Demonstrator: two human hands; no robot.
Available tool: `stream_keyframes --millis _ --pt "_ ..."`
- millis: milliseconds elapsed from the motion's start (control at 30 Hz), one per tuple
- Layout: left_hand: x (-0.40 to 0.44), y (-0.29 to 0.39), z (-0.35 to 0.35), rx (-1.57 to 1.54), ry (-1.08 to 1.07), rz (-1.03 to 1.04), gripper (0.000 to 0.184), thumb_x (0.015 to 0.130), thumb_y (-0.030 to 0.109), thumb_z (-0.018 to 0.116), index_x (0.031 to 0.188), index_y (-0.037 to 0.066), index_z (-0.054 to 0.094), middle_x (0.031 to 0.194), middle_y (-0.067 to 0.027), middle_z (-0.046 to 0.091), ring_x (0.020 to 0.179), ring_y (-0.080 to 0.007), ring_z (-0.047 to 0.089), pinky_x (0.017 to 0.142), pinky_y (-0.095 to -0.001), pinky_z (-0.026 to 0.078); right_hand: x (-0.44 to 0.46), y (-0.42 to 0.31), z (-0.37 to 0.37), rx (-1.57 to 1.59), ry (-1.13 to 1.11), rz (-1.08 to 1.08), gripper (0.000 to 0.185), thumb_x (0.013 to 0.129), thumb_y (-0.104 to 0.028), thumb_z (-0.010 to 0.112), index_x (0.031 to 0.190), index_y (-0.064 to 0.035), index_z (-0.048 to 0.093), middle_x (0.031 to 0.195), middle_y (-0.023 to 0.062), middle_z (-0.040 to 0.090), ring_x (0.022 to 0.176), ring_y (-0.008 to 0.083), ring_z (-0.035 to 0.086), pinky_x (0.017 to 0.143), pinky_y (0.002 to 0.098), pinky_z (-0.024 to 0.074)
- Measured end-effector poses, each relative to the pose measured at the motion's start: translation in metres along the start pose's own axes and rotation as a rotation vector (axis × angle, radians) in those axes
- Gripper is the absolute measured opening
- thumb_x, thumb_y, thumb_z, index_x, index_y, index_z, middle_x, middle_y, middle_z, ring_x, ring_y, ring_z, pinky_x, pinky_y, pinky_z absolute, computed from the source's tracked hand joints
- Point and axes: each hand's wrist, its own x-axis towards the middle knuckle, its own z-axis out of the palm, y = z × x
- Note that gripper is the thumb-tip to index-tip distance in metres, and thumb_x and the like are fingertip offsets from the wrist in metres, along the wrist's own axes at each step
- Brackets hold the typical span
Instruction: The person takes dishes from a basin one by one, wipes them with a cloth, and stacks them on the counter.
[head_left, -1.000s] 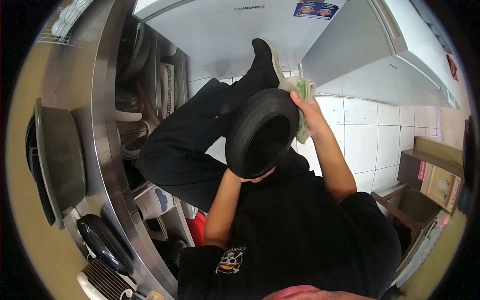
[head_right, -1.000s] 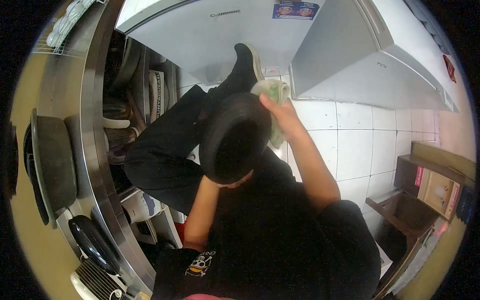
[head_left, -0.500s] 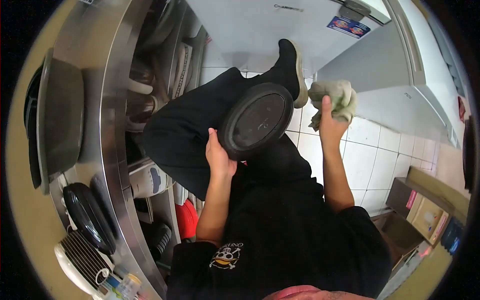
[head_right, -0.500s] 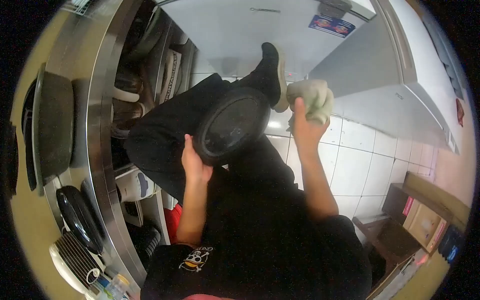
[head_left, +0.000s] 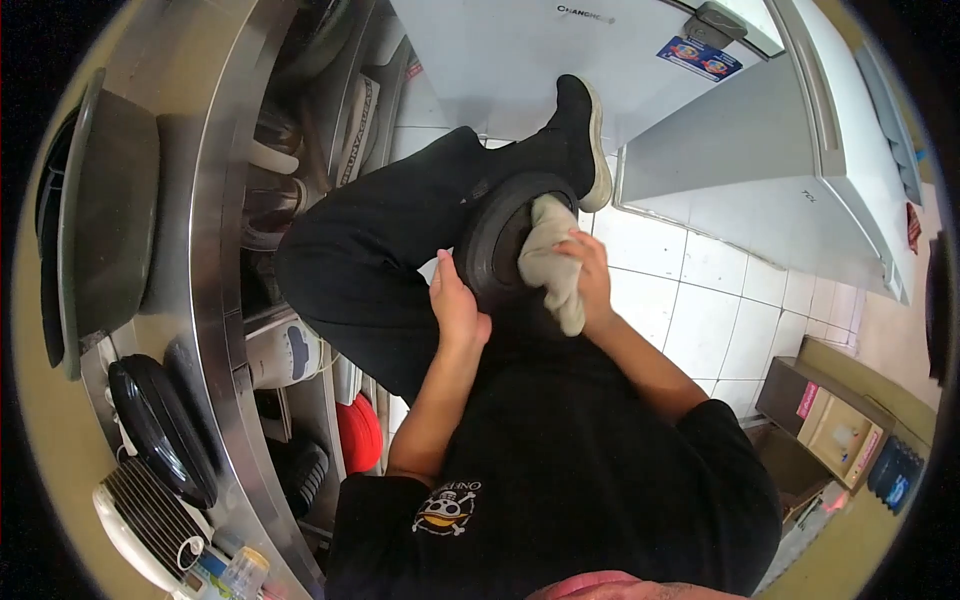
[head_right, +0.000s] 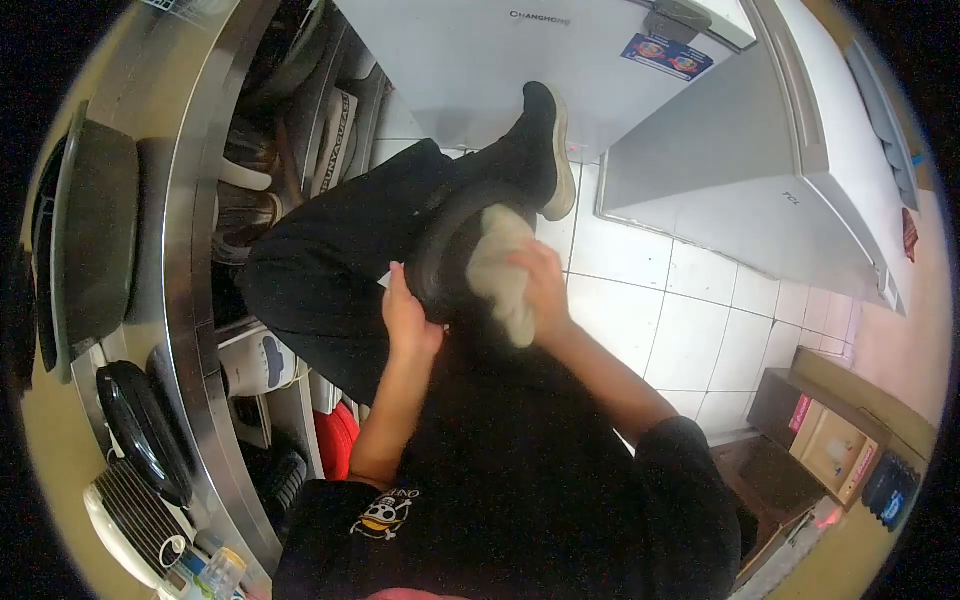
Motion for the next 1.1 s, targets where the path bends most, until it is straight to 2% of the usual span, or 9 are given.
stream_keyframes --millis 133,200,467,600,700,867,1033,1067,1100 --pt "0.002 0.003 -0.005 0.146 -0.058 0.129 0.043 0.104 0.034 0.037 0.117 -0.003 0.055 0.112 -0.0130 0.064 0.101 -0.0226 0.061 0.090 -0.0340 0.048 -0.010 0.021 -0.023 -0.129 0.009 0.492 0.040 0.075 0.000 0.061 0.113 0.0060 0.052 0.104 0.0149 0.060 0.090 0.0250 0.061 0.081 0.0322 0.0494" --pt "0.000 0.010 -0.003 0.156 0.007 0.102 0.042 0.104 0.034 0.038 0.113 -0.003 0.057 0.111 -0.0134 0.064 0.099 -0.0219 0.062 0.089 -0.0335 0.049 0.036 -0.013 -0.046 0.473 0.437 0.796 0.031 0.081 0.001 0.053 0.112 -0.0007 0.055 0.101 0.0096 0.061 0.094 0.0214 0.060 0.085 0.0312 0.0477" --pt "-0.003 0.016 -0.004 0.088 -0.061 0.031 0.045 0.103 0.035 0.039 0.119 -0.004 0.055 0.115 -0.0165 0.064 0.104 -0.0246 0.062 0.092 -0.0356 0.049 0.050 -0.033 -0.089 0.351 0.236 0.648 0.035 0.076 0.003 0.059 0.111 -0.0026 0.057 0.107 0.0080 0.061 0.101 0.0187 0.059 0.090 0.0322 0.0455" --pt "0.020 -0.014 -0.024 0.067 0.107 -0.274 0.051 0.100 0.043 0.039 0.115 -0.002 0.059 0.111 -0.0148 0.065 0.102 -0.0266 0.062 0.091 -0.0394 0.050 0.027 -0.088 -0.023 -0.119 -0.329 -0.076 0.028 0.064 -0.023 0.073 0.087 -0.0126 0.063 0.117 0.0116 0.056 0.120 0.0371 0.047 0.094 0.0532 0.0360" --pt "0.024 -0.023 -0.031 0.001 -0.180 -0.345 0.048 0.098 0.042 0.042 0.115 0.000 0.059 0.114 -0.0129 0.064 0.102 -0.0273 0.062 0.091 -0.0409 0.050 0.011 -0.073 -0.012 -0.128 -0.246 -0.115 0.031 0.057 -0.028 0.079 0.078 -0.0126 0.062 0.118 0.0119 0.055 0.121 0.0391 0.044 0.094 0.0536 0.0357" --pt "0.025 -0.034 -0.029 -0.222 -0.135 -0.369 0.041 0.101 0.033 0.036 0.122 0.003 0.056 0.122 -0.0107 0.061 0.111 -0.0261 0.059 0.100 -0.0400 0.045 -0.015 0.003 -0.021 -0.080 -0.001 0.062 0.021 0.068 -0.015 0.071 0.075 -0.0054 0.054 0.115 0.0153 0.055 0.119 0.0402 0.045 0.096 0.0500 0.0375" --pt "0.017 -0.027 -0.021 -0.150 -0.014 -0.329 0.041 0.103 0.032 0.034 0.122 0.003 0.055 0.124 -0.0112 0.060 0.113 -0.0258 0.058 0.101 -0.0398 0.044 -0.006 0.042 -0.040 0.005 0.341 0.438 0.031 0.072 0.016 0.056 0.098 -0.0004 0.052 0.095 0.0149 0.057 0.081 0.0240 0.057 0.073 0.0295 0.0455" --pt "0.013 -0.024 -0.019 -0.126 0.008 -0.301 0.040 0.103 0.032 0.035 0.121 0.002 0.055 0.122 -0.0118 0.061 0.111 -0.0260 0.058 0.099 -0.0398 0.045 -0.003 0.033 -0.045 -0.125 0.333 0.320 0.022 0.077 0.008 0.058 0.097 -0.0009 0.053 0.095 0.0154 0.057 0.083 0.0228 0.058 0.073 0.0302 0.0473" --pt "0.010 -0.021 -0.018 -0.101 0.027 -0.271 0.040 0.103 0.032 0.037 0.121 0.002 0.055 0.121 -0.0124 0.061 0.109 -0.0262 0.059 0.097 -0.0399 0.047 0.013 -0.009 -0.049 0.353 0.408 0.620 0.014 0.079 -0.002 0.060 0.092 -0.0038 0.054 0.103 0.0142 0.058 0.091 0.0240 0.058 0.080 0.0325 0.0457"
